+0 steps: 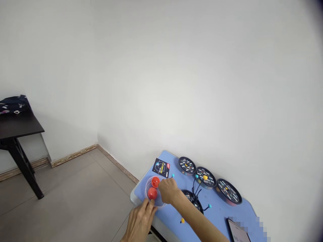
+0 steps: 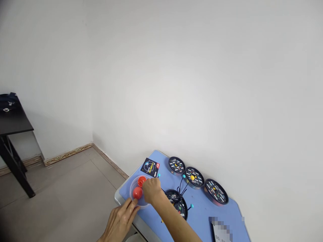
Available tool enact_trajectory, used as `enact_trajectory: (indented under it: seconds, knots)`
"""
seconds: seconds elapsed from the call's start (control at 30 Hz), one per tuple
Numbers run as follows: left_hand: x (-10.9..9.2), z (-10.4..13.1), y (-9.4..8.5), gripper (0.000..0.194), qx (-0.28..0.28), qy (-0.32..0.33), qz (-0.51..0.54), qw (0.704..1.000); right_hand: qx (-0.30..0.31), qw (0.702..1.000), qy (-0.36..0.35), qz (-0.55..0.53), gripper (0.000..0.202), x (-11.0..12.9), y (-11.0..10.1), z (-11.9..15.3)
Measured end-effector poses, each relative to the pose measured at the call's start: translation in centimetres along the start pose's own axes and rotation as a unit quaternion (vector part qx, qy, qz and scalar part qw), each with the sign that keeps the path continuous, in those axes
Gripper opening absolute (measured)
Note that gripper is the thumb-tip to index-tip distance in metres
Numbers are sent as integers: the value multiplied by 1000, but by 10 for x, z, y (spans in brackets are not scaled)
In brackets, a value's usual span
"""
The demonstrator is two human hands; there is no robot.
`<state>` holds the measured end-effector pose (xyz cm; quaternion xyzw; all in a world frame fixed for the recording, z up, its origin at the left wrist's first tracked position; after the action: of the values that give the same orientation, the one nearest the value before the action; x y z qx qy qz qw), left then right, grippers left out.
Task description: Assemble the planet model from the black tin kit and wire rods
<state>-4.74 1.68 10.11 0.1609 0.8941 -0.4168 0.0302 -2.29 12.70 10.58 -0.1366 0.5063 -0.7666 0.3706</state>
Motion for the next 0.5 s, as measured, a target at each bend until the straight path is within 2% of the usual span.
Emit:
enact_trajectory:
  seconds: [0.07,0.17,0.23,0.33,0.37,0.4,0.5]
  knots:
    - [0,1,0,38,0,3,-7,1000,-12,996,-2,-84,8,-13,-10,11]
    - [-1,0,-3,37,4,6,-20,1000,-34,970,-41,-238,8,-33,-25,35]
    - [-2,-3,-11,37,-1,3,-10,1000,-40,934,-80,-346,8,-42,-29,53]
    - [-6,-13,-39,35,-50,-5,60,997,-52,871,-119,-474,17,-54,-24,78]
    - [-8,-18,-50,33,-69,-6,100,993,-60,838,-134,-525,20,-56,-21,85]
    - [-11,-24,-59,30,-83,-7,145,986,-66,789,-155,-590,23,-58,-17,91]
    - [-29,-42,-86,24,-132,12,257,957,-65,571,-226,-786,25,-57,-3,104]
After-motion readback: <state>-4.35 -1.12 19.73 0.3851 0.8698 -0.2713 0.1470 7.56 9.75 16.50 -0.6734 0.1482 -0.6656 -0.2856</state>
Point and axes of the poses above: each hand's wrist, its own z-axis away from the middle knuckle, its own y-axis out of the palm, x = y × z, the point moved 10 cm from there along -z, towards the middle knuckle, and after that the axes turned 11 degrees about x, right-handed, at the moved point
